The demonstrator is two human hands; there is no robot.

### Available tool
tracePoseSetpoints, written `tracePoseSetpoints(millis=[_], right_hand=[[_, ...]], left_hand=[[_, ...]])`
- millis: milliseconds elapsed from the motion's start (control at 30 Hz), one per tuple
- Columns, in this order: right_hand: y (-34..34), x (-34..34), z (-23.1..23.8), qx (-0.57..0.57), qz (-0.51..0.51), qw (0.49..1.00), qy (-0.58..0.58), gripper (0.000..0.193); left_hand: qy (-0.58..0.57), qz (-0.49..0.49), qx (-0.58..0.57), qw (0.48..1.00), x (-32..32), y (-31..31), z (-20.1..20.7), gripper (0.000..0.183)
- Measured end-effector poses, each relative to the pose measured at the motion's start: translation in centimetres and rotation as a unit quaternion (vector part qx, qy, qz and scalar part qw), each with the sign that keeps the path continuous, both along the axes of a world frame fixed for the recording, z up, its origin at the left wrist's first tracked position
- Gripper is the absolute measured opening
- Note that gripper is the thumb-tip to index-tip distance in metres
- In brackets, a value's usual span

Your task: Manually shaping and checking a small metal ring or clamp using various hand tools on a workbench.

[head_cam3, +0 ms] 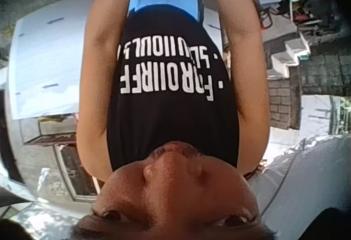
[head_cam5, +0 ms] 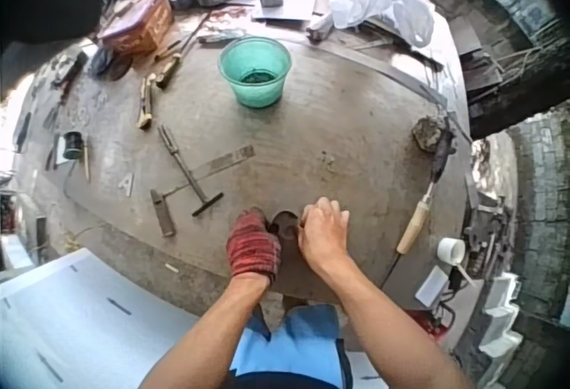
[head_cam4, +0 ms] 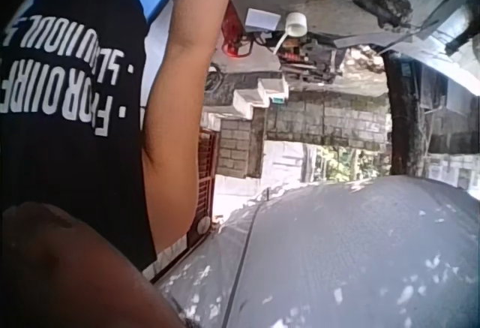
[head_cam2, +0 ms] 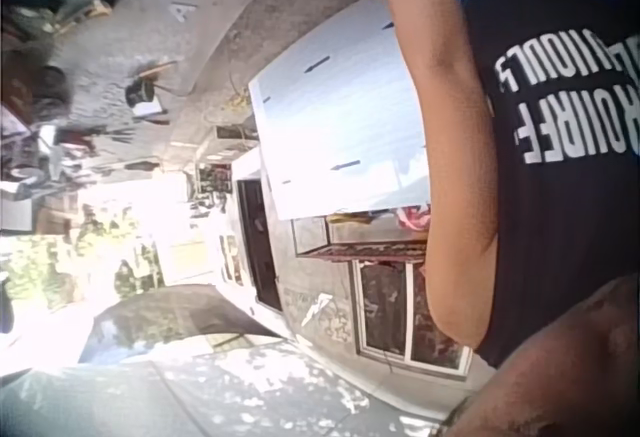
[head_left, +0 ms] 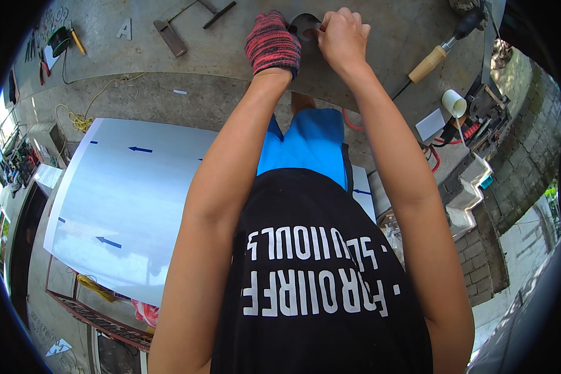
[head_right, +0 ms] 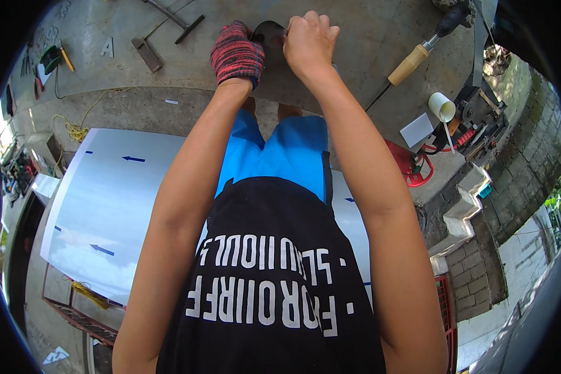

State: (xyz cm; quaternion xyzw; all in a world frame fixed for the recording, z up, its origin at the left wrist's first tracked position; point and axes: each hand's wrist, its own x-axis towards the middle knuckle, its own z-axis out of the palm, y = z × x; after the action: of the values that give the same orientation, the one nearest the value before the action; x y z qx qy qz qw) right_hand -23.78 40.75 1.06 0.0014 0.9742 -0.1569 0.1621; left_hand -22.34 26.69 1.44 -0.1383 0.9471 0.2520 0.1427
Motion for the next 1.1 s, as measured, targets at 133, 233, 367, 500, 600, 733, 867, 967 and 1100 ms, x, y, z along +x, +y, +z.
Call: tracePoseSetpoints(millis=[133,233,367,500,600,733,867,967,1100], right_hand=[[-0.1,-0.1,-0.3,0.011,0.013,1.000,0.015,0.016],[-0.2,0.1,-0.2,-0.001,0.008,1.000,0.016,0.015],[-0.1,0.0,0.4,-0.031,-0.008,0.999,0.026,0.015],[0.1,-0.3,1.0,-0.039,-0.011,0.999,0.015,0.016],[0.0,-0.4,1.4,-0.044,-0.008,0.999,0.015,0.018],[-0.4,-0.4,1.4,-0.035,-0.007,0.999,0.018,0.018],[-0.4,-0.6,1.3,-0.037,-0.015,0.999,0.006,0.019],[-0.4,-0.7,1.3,-0.041,-0.014,0.999,0.014,0.021],[-0.4,-0.7,1.4,-0.047,-0.017,0.998,0.024,0.022]], left_hand=[[0.008,-0.009,0.010,1.000,-0.4,-0.5,0.0,0.022],[0.026,-0.003,0.005,1.000,0.4,-0.1,-0.4,0.024],[0.040,0.016,0.017,0.999,0.3,0.0,-0.7,0.026],[0.001,0.027,0.036,0.999,0.5,0.3,-0.8,0.024],[-0.009,0.016,0.042,0.999,0.6,0.2,-0.8,0.022],[-0.025,0.005,0.045,0.999,0.6,-0.3,-1.2,0.020],[-0.031,0.002,0.052,0.998,0.6,-0.3,-0.9,0.020],[-0.033,0.005,0.052,0.998,0.4,-0.4,-0.8,0.020],[-0.039,0.006,0.050,0.998,0.0,-0.4,-0.4,0.020]])
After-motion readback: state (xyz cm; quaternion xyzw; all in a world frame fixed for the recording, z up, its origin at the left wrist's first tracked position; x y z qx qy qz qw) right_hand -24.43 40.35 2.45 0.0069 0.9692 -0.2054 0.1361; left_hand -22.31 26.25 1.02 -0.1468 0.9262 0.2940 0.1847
